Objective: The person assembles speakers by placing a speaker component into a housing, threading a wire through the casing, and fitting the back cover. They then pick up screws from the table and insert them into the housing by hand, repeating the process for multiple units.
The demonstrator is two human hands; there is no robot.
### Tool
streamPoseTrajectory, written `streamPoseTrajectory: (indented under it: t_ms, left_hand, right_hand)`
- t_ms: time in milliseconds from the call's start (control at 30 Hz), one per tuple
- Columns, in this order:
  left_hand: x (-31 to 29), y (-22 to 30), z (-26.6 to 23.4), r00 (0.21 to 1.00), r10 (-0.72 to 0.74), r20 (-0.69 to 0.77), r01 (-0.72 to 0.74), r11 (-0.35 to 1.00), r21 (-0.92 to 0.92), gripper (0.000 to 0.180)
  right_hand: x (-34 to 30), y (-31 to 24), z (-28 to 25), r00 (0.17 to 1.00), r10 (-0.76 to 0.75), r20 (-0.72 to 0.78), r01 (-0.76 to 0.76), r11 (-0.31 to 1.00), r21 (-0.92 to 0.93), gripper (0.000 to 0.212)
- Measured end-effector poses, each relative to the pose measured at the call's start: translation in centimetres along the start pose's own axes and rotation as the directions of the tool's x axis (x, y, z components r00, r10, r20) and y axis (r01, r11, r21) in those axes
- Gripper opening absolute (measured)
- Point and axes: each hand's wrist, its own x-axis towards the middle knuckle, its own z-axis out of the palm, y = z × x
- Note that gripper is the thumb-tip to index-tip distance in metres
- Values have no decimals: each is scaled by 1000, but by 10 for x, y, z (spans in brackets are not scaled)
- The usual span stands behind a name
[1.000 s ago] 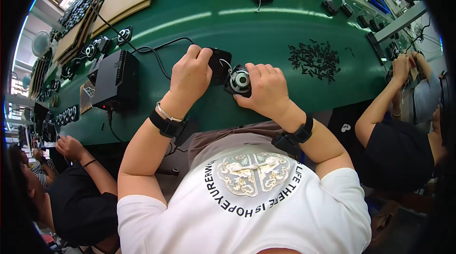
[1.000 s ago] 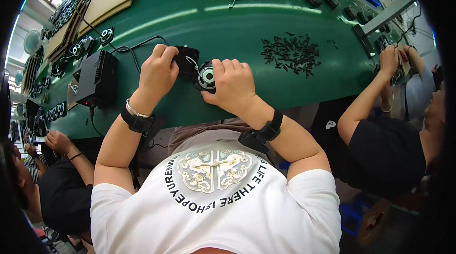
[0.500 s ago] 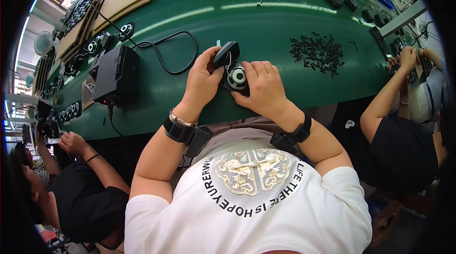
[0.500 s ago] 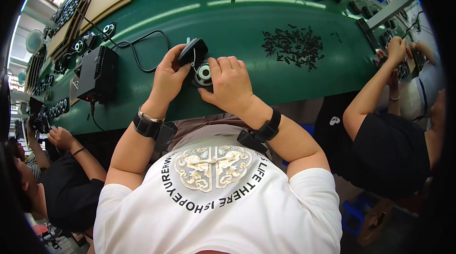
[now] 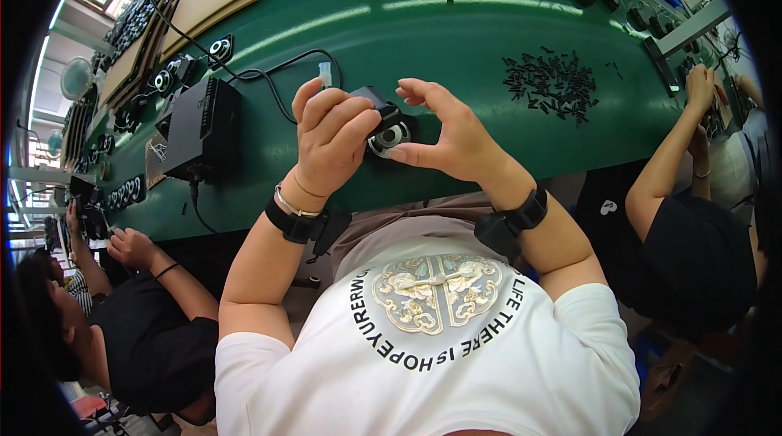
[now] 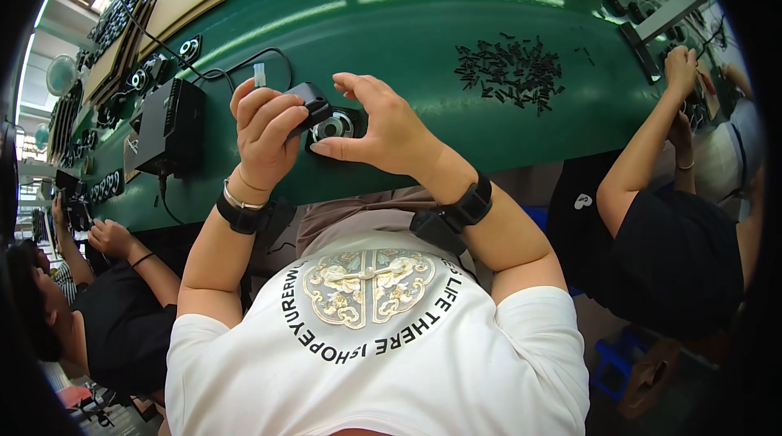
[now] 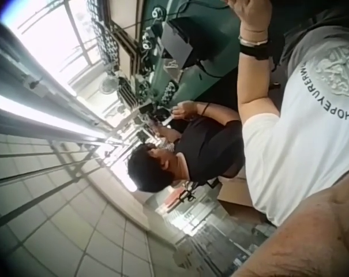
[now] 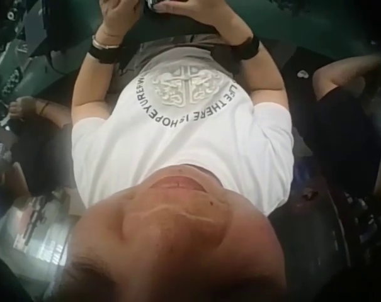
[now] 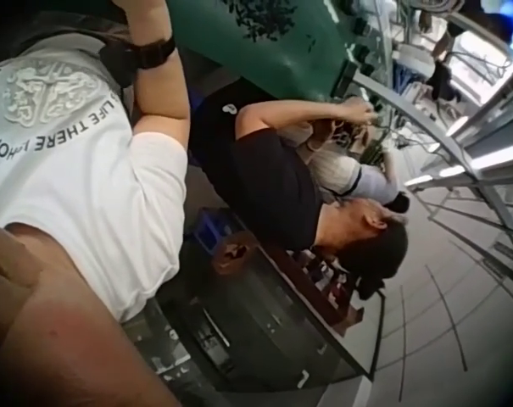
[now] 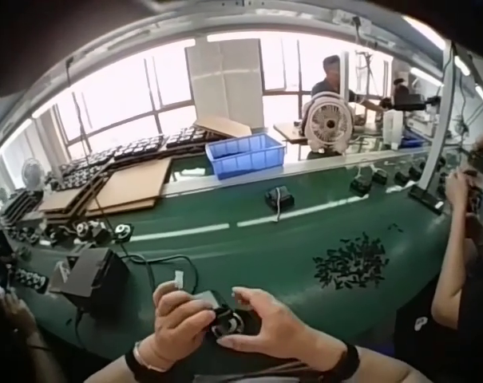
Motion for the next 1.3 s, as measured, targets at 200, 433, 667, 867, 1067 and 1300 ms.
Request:
streamPoseTrajectory:
  t_ms: [200,433,667,867,1067,1300]
  left_hand:
    - [10,4,1,992,126,-4,-126,980,-154,21]
    - [15,0,6,988,149,-41,-154,962,-227,24]
    - [18,-15,-14,652,-627,426,708,300,-640,23]
    - [22,-19,-6,734,-499,461,680,545,-492,13]
    - [10,-17,3,659,-678,327,622,246,-743,10]
    - [14,-4,3,666,-699,259,528,198,-826,12]
  right_hand:
    - [37,-6,-24,927,75,368,-140,978,152,72]
    - [48,-14,-35,820,43,571,-153,977,146,67]
    - [30,-19,-19,994,31,108,-3,968,-251,69]
    - [20,-17,7,992,-125,0,114,905,-409,65]
    - [8,-9,21,991,-131,-41,97,881,-464,63]
    - [3,-2,29,986,-166,-16,125,800,-587,65]
